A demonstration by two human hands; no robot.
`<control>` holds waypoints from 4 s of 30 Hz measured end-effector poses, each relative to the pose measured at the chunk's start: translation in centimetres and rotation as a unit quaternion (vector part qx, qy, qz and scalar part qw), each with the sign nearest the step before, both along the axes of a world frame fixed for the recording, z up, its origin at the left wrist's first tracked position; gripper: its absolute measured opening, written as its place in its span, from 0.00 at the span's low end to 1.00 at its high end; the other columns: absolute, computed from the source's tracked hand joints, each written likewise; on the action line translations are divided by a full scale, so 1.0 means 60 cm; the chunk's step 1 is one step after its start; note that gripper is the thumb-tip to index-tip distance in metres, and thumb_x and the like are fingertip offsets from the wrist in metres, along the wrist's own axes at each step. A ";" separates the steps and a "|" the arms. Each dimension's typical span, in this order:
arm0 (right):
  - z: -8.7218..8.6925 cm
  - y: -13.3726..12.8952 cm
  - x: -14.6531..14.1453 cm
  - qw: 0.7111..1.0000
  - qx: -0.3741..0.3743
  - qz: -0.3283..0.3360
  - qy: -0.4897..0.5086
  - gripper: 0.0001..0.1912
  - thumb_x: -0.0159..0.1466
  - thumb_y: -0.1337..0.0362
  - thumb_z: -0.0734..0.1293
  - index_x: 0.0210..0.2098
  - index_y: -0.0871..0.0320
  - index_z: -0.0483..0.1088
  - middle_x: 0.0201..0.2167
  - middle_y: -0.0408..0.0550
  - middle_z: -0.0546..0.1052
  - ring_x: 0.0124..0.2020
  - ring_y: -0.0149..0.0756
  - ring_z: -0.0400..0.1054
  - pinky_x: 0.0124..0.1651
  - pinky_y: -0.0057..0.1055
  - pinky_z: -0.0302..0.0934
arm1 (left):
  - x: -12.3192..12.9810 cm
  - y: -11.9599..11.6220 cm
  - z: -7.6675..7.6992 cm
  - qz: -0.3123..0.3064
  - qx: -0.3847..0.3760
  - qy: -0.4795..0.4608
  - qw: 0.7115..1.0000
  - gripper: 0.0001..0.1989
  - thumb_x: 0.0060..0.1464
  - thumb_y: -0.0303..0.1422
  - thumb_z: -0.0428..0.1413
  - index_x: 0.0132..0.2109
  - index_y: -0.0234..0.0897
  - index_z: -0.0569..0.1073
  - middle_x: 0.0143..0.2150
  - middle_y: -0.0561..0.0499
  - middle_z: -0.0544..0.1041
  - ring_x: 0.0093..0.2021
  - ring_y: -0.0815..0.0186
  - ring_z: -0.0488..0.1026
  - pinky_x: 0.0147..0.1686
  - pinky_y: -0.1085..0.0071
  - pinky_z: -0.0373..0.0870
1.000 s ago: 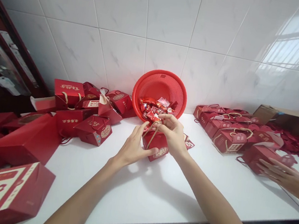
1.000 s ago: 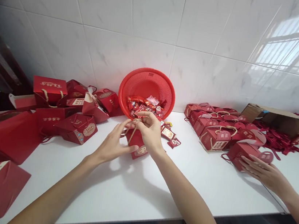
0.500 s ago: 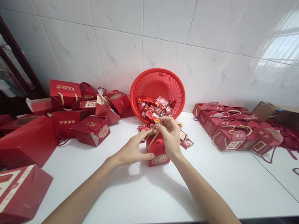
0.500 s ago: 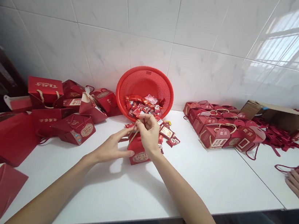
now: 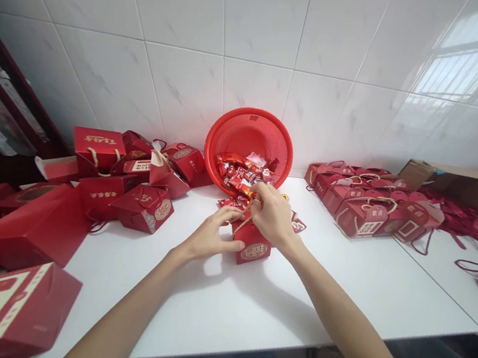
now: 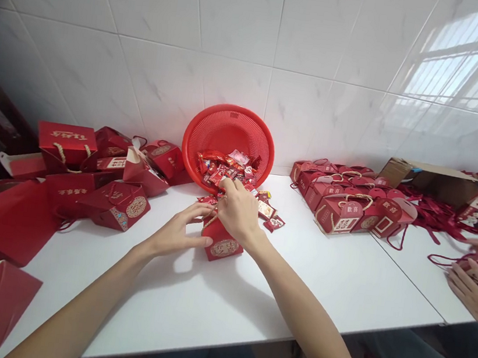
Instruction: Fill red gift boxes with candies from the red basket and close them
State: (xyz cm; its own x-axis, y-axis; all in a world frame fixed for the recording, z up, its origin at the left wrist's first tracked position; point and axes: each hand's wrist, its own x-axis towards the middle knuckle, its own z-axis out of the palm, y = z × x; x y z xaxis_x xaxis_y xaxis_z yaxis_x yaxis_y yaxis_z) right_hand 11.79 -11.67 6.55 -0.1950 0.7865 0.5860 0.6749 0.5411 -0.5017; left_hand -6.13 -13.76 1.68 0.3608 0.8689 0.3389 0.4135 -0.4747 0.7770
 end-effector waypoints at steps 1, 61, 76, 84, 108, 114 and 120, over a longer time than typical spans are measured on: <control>0.004 -0.004 -0.001 0.999 0.009 -0.022 -0.027 0.13 0.57 0.73 0.60 0.38 0.54 0.70 0.36 0.49 0.77 0.32 0.40 0.67 0.33 0.32 0.53 | 0.000 0.000 0.001 0.005 -0.002 -0.002 1.000 0.24 0.45 0.38 0.68 0.50 0.42 0.76 0.55 0.45 0.74 0.58 0.51 0.72 0.57 0.54 0.72; -0.139 -0.043 0.533 0.810 -0.086 -0.538 0.218 0.21 0.48 0.62 0.70 0.41 0.54 0.63 0.36 0.54 0.71 0.44 0.55 0.67 0.53 0.53 0.60 | 0.043 0.002 -0.057 -0.003 -0.070 0.014 0.997 0.24 0.60 0.49 0.49 0.24 0.37 0.69 0.23 0.52 0.72 0.27 0.65 0.68 0.32 0.70 0.67; -0.094 -0.036 0.168 0.984 0.147 0.093 0.031 0.08 0.67 0.69 0.62 0.44 0.55 0.70 0.47 0.55 0.76 0.49 0.42 0.74 0.47 0.38 0.71 | -0.003 0.015 -0.018 0.117 0.073 0.053 0.989 0.17 0.60 0.42 0.50 0.28 0.38 0.73 0.31 0.50 0.77 0.34 0.62 0.73 0.37 0.68 0.69; -0.167 -0.061 0.118 0.976 0.066 0.204 -0.039 0.10 0.67 0.72 0.59 0.43 0.54 0.69 0.49 0.56 0.76 0.42 0.37 0.76 0.41 0.33 0.72 | -0.120 0.000 0.055 0.399 0.241 0.046 0.883 0.11 0.55 0.39 0.56 0.40 0.38 0.77 0.44 0.44 0.79 0.49 0.55 0.75 0.55 0.59 0.69; -0.127 -0.039 0.110 0.921 -0.203 0.233 0.238 0.19 0.69 0.49 0.62 0.52 0.54 0.68 0.48 0.53 0.74 0.32 0.34 0.74 0.36 0.35 0.72 | -0.077 -0.075 0.078 0.160 0.074 -0.023 0.984 0.48 0.44 0.46 0.68 0.69 0.50 0.56 0.68 0.43 0.63 0.67 0.50 0.64 0.61 0.54 0.69; -0.075 -0.022 0.099 0.859 -0.270 0.235 0.366 0.32 0.64 0.39 0.62 0.60 0.50 0.58 0.53 0.54 0.72 0.35 0.37 0.76 0.35 0.36 0.73 | 0.003 -0.035 0.013 0.110 0.126 0.011 0.986 0.49 0.49 0.43 0.67 0.71 0.54 0.48 0.67 0.43 0.60 0.68 0.50 0.61 0.61 0.50 0.68; -0.076 -0.034 0.067 0.940 -0.143 0.130 0.280 0.29 0.61 0.47 0.70 0.56 0.52 0.64 0.53 0.52 0.73 0.40 0.40 0.72 0.43 0.38 0.69 | 0.011 -0.033 -0.024 0.094 0.091 0.000 0.991 0.50 0.52 0.47 0.64 0.73 0.47 0.45 0.69 0.38 0.59 0.67 0.47 0.62 0.64 0.47 0.62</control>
State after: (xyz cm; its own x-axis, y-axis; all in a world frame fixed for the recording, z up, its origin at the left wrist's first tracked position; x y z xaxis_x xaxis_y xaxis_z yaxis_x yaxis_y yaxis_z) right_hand 15.80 -13.72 2.00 -0.1258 0.8960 0.4259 0.1260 0.4402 -0.8890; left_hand -5.50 -15.75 0.26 0.1976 0.8454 0.4963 0.5077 -0.5213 0.6859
